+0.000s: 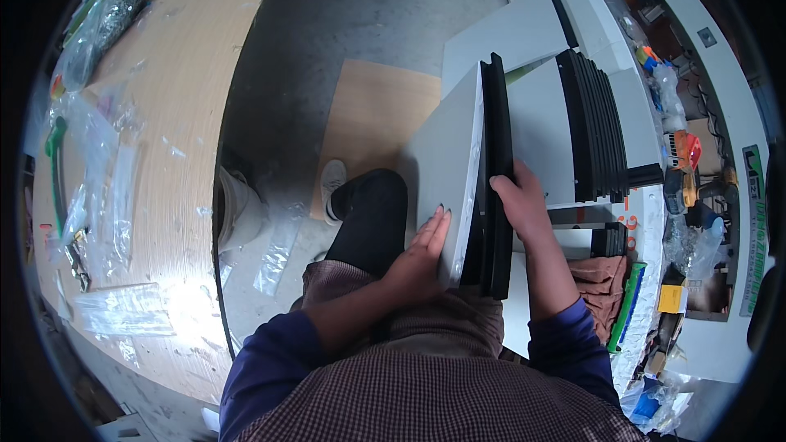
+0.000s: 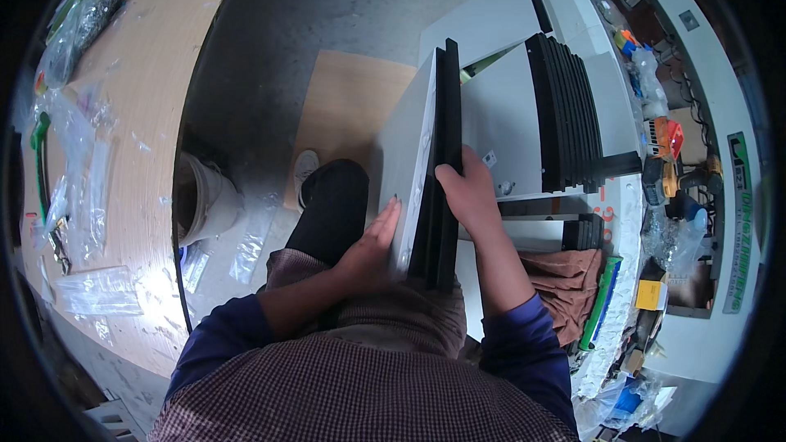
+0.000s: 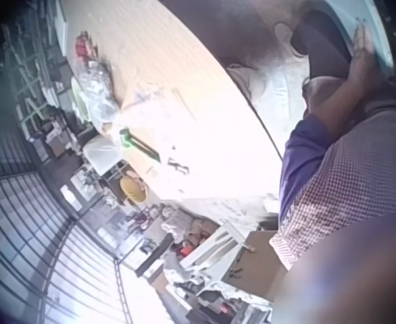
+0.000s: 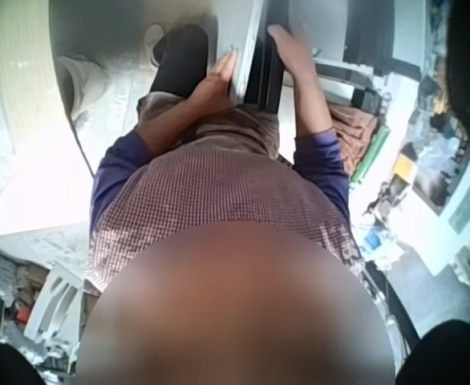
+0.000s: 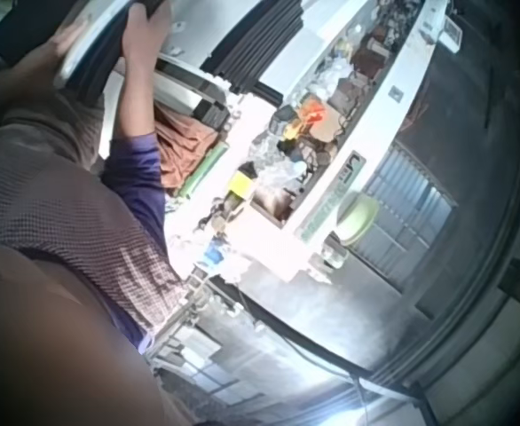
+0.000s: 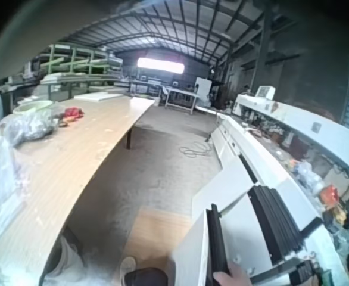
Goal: The person attaches black plastic edging to a white board using a cordless drill and screws. They align the edging, drill screws into pre-drilled holes, and repeat the process on multiple boards.
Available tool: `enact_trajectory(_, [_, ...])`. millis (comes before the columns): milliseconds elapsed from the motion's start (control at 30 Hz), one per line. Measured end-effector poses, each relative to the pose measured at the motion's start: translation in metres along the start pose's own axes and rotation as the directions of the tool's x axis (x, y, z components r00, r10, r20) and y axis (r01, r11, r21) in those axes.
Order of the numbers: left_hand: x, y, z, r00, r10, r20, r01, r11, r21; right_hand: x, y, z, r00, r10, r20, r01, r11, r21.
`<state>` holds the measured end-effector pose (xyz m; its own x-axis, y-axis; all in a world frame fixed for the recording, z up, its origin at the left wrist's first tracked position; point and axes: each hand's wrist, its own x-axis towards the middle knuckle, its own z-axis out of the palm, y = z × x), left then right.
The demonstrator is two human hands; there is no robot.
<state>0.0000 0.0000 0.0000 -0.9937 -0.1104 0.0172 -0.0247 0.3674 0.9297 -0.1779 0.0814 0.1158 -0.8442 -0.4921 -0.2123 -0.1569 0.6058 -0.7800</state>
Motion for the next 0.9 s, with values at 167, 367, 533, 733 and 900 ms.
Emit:
enact_trajectory(167, [-0.006, -0.002, -0.004, 0.998, 0.034, -0.055, -0.034, 0.999, -0.005, -0.001, -0.007, 0.010, 0.999, -0.028, -0.015, 0.026, 0.992, -0.126])
enact_trajectory(367, [-0.007, -0.011, 0.003, 0.987, 0.123, -0.105, -0.124, 0.992, -0.003, 0.005, -0.011, 0.017, 0.999, -0.019, -0.032, 0.010, 0.968, -0.252])
enact_trajectory(533, [-0.005, -0.015, 0.012, 0.982, 0.127, -0.142, -0.127, 0.992, 0.005, 0.000, -0.012, 0.019, 0.995, -0.087, -0.040, 0.075, 0.968, -0.240])
enact_trajectory(733, [-0.003, -0.011, 0.014, 0.989, 0.082, -0.125, -0.086, 0.996, -0.027, 0.006, 0.000, 0.022, 0.994, -0.096, -0.047, 0.076, 0.946, -0.316])
enact_trajectory(900, [-0.003, -0.008, 0.010, 0.997, 0.029, -0.070, -0.029, 1.000, 0.004, 0.006, -0.002, 0.026, 0.999, -0.037, -0.039, 0.023, 0.948, -0.318])
